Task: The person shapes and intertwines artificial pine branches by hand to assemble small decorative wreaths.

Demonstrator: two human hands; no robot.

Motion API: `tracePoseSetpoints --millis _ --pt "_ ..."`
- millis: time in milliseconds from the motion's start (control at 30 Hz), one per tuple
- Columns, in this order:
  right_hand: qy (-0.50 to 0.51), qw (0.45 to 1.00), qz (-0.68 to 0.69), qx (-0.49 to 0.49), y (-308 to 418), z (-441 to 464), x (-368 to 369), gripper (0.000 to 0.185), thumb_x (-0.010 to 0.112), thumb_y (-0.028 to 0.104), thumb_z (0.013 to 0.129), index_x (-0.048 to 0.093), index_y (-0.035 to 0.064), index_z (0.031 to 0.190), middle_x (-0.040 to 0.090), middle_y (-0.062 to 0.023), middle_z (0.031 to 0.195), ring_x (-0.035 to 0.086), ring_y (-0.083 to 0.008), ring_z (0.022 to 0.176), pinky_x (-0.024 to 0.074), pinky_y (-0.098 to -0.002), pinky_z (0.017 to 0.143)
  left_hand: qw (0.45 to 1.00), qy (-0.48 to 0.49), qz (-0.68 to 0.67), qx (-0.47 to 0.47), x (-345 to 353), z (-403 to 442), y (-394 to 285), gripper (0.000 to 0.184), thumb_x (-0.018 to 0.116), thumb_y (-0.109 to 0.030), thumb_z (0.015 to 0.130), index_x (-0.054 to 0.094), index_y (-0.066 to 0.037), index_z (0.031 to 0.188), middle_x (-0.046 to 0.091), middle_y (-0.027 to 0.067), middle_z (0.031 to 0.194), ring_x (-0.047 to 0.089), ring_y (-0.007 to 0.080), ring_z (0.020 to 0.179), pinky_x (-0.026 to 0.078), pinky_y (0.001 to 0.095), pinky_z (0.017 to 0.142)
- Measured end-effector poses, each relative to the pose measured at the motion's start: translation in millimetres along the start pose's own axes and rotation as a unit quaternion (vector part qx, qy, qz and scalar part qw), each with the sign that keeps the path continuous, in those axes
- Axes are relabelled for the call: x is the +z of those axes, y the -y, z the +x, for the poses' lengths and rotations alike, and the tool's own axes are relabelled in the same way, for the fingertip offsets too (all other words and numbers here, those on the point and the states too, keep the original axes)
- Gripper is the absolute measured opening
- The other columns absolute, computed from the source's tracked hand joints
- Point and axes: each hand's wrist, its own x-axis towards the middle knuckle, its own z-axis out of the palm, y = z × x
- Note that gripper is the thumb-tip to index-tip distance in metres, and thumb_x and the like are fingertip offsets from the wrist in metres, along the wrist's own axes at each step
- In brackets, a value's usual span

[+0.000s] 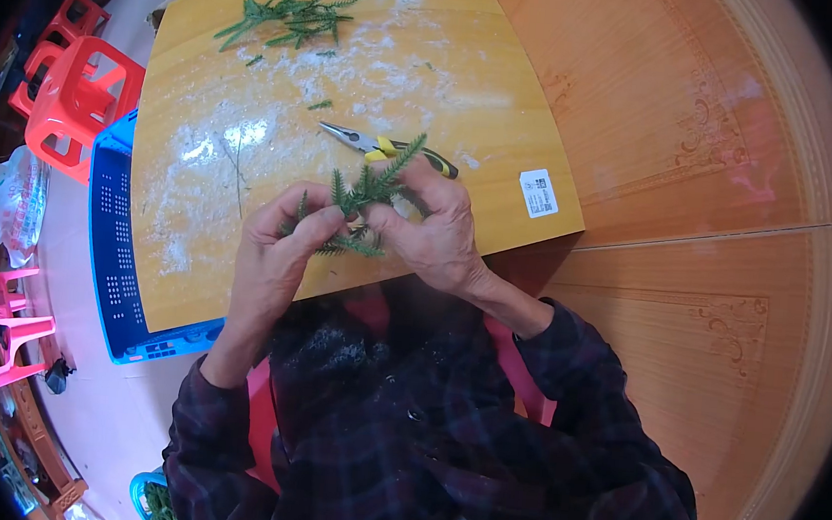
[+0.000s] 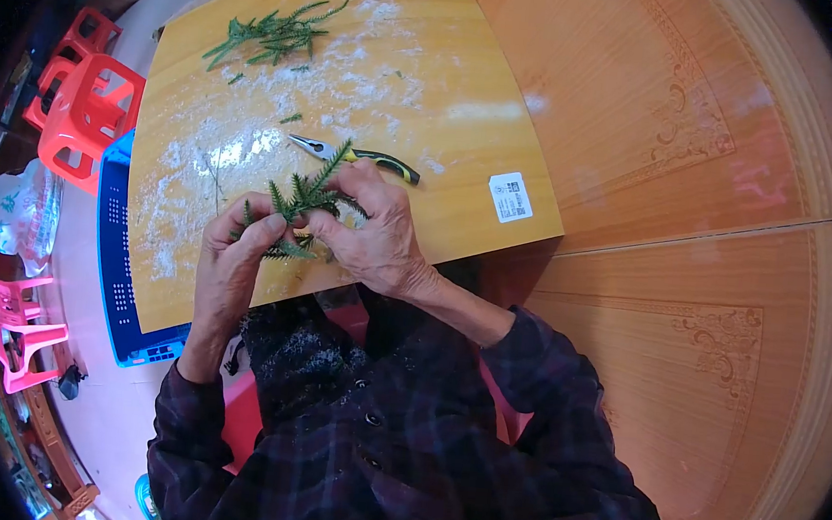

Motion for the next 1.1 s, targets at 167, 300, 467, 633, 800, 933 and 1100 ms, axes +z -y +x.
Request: tracePoseSetpoints --millis 167,300,467,633,800,933,1100 --pt "0.090 0.971 0.184 0.126 -2 -1 -2 0.026 0.051 0.002 0.082 0.055 -0.0012 0.107 0.060 -0.0076 0.098 0.055 -0.0140 0.095 0.0437 -0.0293 0.086 0.996 -0.006 0.081 0.028 -8 0 -2 0.011 0.055 -0.007 0.086 0.060 0.000 0.093 0.059 0.0008 0.082 0.055 0.0071 0.077 0.044 0.0218 0.072" --pt "0.084 0.944 0.280 0.153 2 -1 -5 0.024 0.046 0.008 0.087 0.054 -0.0034 0.107 0.059 -0.0082 0.100 0.056 -0.0161 0.097 0.0425 -0.0313 0.089 0.990 -0.004 0.120 0.068 -6 2 1 0.011 0.056 -0.003 0.083 0.060 0.000 0.093 0.059 0.0031 0.082 0.056 0.0110 0.079 0.044 0.0248 0.071" --pt "0.038 0.902 0.391 0.181 -1 -2 -2 0.026 0.043 0.011 0.091 0.057 -0.0049 0.104 0.060 -0.0076 0.098 0.055 -0.0127 0.096 0.0413 -0.0278 0.091 0.917 0.010 0.323 0.234 -10 6 -2 0.024 0.060 0.004 0.071 0.061 -0.002 0.094 0.058 0.0086 0.082 0.056 0.0236 0.084 0.043 0.0317 0.074" --pt "0.026 0.880 0.428 0.202 -4 -3 2 0.020 0.053 0.013 0.090 0.059 -0.0014 0.103 0.060 -0.0052 0.096 0.057 -0.0098 0.091 0.0453 -0.0239 0.083 0.872 0.017 0.387 0.298 -11 7 -1 0.030 0.062 0.004 0.063 0.061 -0.003 0.093 0.057 0.0076 0.082 0.054 0.0256 0.087 0.040 0.0345 0.078" --pt "0.034 0.863 0.451 0.226 -5 -5 3 0.020 0.060 0.005 0.085 0.058 0.0012 0.104 0.060 -0.0017 0.092 0.058 -0.0077 0.084 0.0470 -0.0201 0.076 0.898 0.023 0.348 0.269 -13 5 1 0.026 0.060 0.006 0.067 0.060 -0.002 0.092 0.057 0.0092 0.084 0.056 0.0245 0.084 0.042 0.0315 0.075" --pt "0.006 0.861 0.459 0.218 -4 -6 2 0.025 0.059 0.002 0.084 0.055 0.0015 0.109 0.060 -0.0011 0.090 0.058 -0.0074 0.085 0.0468 -0.0199 0.076 0.973 0.027 0.199 0.118 -10 2 0 0.015 0.057 0.003 0.077 0.060 -0.001 0.091 0.058 0.0056 0.080 0.057 0.0142 0.078 0.044 0.0253 0.070" --pt "-0.038 0.860 0.466 0.204 -8 -6 1 0.027 0.058 -0.002 0.083 0.053 0.0009 0.110 0.060 -0.0016 0.092 0.057 -0.0072 0.087 0.0454 -0.0198 0.079 0.997 -0.013 0.076 -0.006 -5 5 1 0.010 0.058 -0.009 0.082 0.062 -0.002 0.088 0.059 -0.0004 0.076 0.054 0.0058 0.072 0.042 0.0206 0.066"
